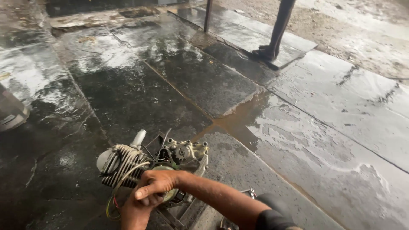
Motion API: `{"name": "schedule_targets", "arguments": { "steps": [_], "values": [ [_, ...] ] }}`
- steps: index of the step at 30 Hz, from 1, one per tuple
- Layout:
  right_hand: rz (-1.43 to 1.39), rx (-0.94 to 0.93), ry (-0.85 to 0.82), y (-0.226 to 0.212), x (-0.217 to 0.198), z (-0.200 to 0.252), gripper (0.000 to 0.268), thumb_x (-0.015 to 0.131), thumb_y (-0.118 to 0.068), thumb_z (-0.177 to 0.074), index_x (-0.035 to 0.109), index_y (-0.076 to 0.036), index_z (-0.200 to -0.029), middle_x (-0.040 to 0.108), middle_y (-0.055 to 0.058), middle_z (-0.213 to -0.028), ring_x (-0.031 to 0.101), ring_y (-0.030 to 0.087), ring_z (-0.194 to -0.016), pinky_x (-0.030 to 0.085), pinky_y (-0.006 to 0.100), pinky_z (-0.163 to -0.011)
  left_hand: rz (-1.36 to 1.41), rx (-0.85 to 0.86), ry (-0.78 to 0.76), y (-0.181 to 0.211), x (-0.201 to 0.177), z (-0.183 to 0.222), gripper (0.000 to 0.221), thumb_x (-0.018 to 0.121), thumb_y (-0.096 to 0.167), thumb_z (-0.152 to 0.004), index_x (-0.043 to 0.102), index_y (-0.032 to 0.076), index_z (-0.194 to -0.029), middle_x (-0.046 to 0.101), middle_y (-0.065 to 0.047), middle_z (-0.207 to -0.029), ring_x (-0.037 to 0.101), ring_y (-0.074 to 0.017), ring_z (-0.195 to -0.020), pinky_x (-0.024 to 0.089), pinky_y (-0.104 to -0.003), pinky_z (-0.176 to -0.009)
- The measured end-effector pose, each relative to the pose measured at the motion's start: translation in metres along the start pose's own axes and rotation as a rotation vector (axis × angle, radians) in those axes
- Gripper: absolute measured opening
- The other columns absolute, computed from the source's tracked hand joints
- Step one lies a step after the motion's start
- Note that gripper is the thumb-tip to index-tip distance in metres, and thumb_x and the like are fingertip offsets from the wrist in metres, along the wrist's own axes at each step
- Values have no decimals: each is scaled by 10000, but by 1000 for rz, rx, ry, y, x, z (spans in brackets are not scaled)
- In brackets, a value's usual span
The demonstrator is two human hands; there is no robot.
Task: Work on a motorcycle engine assembly on the floor using small hand tools.
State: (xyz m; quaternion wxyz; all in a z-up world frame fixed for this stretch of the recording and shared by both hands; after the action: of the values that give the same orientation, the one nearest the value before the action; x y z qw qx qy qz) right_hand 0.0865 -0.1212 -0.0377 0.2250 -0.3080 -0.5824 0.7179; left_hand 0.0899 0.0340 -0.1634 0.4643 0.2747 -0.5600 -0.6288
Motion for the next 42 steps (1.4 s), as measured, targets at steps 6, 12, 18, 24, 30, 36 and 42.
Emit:
{"name": "schedule_targets", "arguments": {
  "steps": [6, 12, 18, 24, 30, 36, 42],
  "values": [
    [68, -214, 237, -2, 6, 2, 741, 631, -749, -898, 765, -27, -1000, 742, 84, -820, 716, 221, -784, 577, 376, -672, -189, 10, 126, 61, 20, 27, 610, 834, 85, -709, 613, -25, -1267, 728, -145, -1103, 716, -252, -1042, 617, -451, -888],
    [286, -335, 464, -9, 14, 12, 775, 538, -768, -973, 739, -29, -856, 687, 74, -694, 709, 210, -685, 557, 376, -683, -647, -73, 184, 42, 7, 27, 622, 853, 192, -733, 640, 54, -1301, 771, -146, -1150, 758, -251, -1061, 576, -402, -928],
    [261, -357, 542, 1, 20, 6, 809, 483, -792, -971, 720, -37, -800, 669, 73, -628, 683, 184, -573, 566, 359, -592, -675, 18, 268, 55, 13, 34, 565, 842, 223, -742, 687, 56, -1260, 800, -132, -1076, 778, -247, -1034, 588, -400, -913],
    [205, -381, 677, -18, 25, 14, 784, 491, -769, -984, 702, -29, -830, 643, 77, -611, 660, 207, -614, 540, 361, -576, -717, -10, 257, 54, 17, 40, 596, 855, 321, -778, 664, 76, -1287, 793, -124, -1072, 768, -236, -1026, 585, -371, -900],
    [233, -418, 891, -20, 34, 16, 691, 525, -657, -1006, 608, -32, -723, 527, 84, -534, 545, 192, -489, 439, 382, -544, -680, 6, 231, 58, 20, 43, 565, 812, 322, -826, 668, 88, -1319, 808, -133, -1090, 780, -226, -1031, 591, -368, -905],
    [142, -402, 1184, -29, 51, 13, 650, 551, -593, -1023, 598, -28, -704, 527, 86, -568, 512, 216, -512, 414, 382, -507, -571, 103, 254, 56, 23, 49, 638, 752, 196, -862, 562, 115, -1466, 771, -134, -1193, 737, -202, -1103, 553, -335, -927],
    [194, -511, 1727, -26, 66, 6, 608, 492, -557, -1068, 584, -51, -744, 550, 80, -647, 571, 224, -610, 430, 392, -586, -351, 206, 156, 68, 32, 55, 626, 661, 173, -940, 466, 92, -1529, 720, -144, -1253, 671, -194, -1129, 500, -296, -951]
  ]
}}
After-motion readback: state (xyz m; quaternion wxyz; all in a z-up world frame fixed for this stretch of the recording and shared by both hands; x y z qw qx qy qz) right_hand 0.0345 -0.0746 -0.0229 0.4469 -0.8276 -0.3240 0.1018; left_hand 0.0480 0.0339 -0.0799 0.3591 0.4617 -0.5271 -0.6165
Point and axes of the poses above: each hand's wrist, its own z-axis away from the middle knuckle, its own x-axis out of the palm, y = z × x, the point moved 3 cm from there along -z, towards the middle knuckle
